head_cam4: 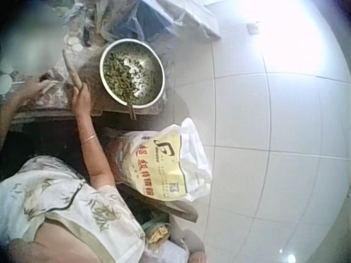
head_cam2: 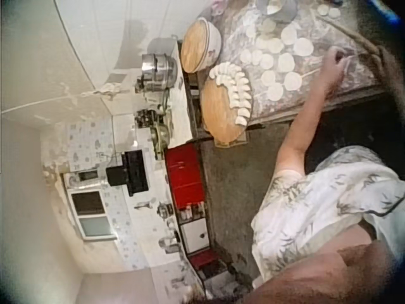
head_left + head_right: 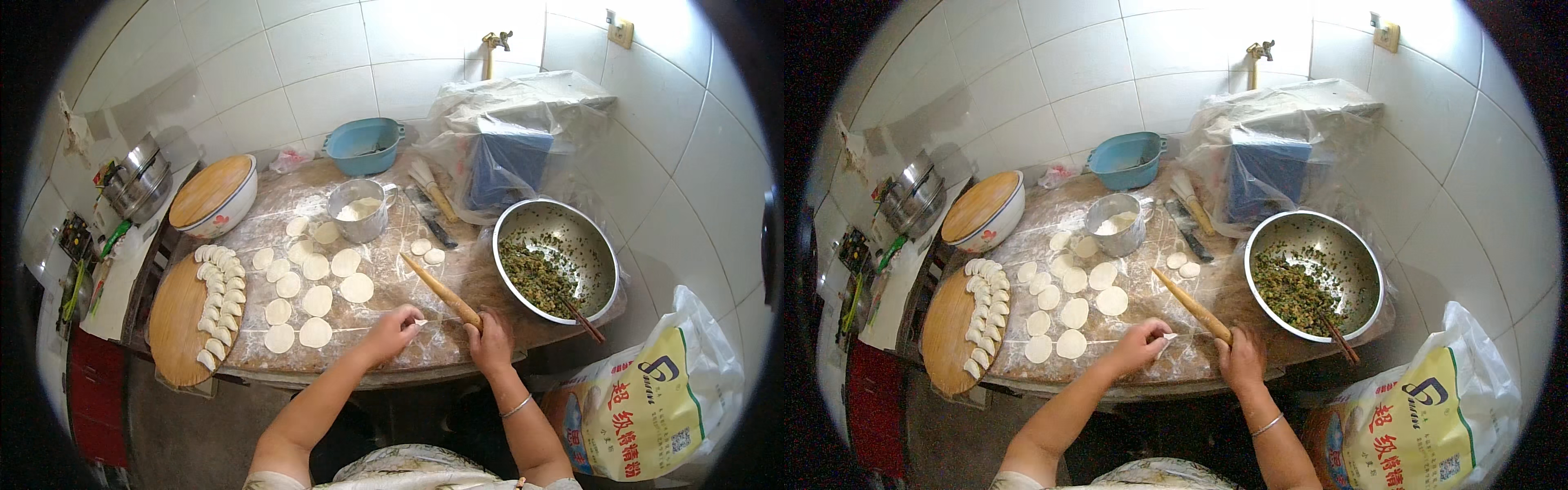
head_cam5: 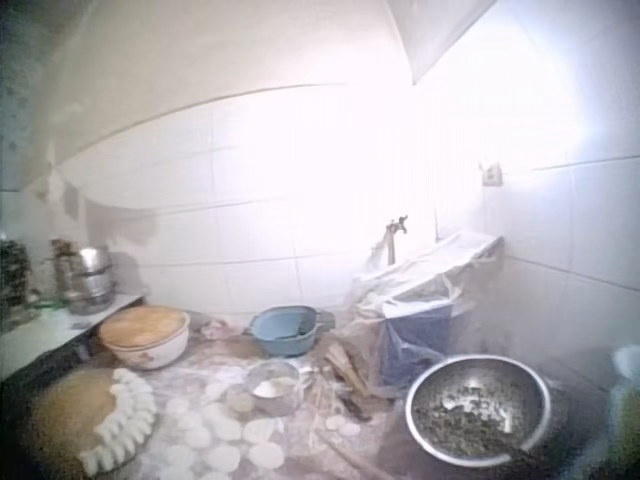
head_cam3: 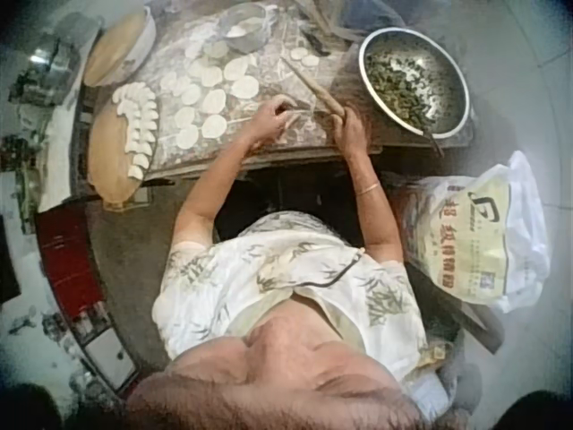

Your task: The person rolls out small rounds of dough using a rolling pin and سپس arranges prepared dumplings onto a wooden board.

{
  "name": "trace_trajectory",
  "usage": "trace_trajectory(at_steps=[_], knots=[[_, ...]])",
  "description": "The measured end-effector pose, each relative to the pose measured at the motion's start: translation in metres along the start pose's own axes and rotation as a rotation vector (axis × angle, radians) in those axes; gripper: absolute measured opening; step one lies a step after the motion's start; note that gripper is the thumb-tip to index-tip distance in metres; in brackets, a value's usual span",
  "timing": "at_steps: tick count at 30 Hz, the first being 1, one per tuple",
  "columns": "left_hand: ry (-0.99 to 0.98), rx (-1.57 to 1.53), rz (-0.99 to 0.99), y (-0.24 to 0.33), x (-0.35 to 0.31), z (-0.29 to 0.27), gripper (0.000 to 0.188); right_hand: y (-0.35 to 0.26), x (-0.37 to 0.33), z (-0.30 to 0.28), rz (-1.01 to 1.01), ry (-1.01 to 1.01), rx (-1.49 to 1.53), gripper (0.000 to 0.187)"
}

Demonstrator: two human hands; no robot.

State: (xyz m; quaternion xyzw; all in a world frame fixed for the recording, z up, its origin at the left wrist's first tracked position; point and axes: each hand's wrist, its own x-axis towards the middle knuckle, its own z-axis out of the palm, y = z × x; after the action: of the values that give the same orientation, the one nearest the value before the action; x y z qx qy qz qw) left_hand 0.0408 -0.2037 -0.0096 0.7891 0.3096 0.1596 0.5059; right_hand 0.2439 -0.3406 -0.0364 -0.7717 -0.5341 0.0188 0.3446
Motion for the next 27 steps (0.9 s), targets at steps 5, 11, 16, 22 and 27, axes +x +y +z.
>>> trace_trajectory(at_steps=[5,11,16,22,27], knots=[[0.021,-0.167,-0.135,0.003,-0.008,-0.024,0.021,0.003,-0.001,0.007,-0.023,0.079,0.031,0.029],[0.322,0.628,0.234,-0.031,-0.049,-0.014,0.038,0.003,-0.001,0.004,-0.087,0.042,0.005,0.028],[-0.027,0.893,0.268,-0.014,-0.070,0.020,0.063,-0.006,0.003,0.000,0.038,-0.133,0.091,0.028],[0.110,0.859,0.183,-0.017,-0.097,-0.015,0.072,-0.021,0.001,-0.009,-0.461,-0.218,-0.053,0.034],[0.123,0.892,-0.055,-0.026,-0.070,-0.024,0.079,-0.033,0.043,0.027,-0.403,-0.233,-0.217,0.053]])
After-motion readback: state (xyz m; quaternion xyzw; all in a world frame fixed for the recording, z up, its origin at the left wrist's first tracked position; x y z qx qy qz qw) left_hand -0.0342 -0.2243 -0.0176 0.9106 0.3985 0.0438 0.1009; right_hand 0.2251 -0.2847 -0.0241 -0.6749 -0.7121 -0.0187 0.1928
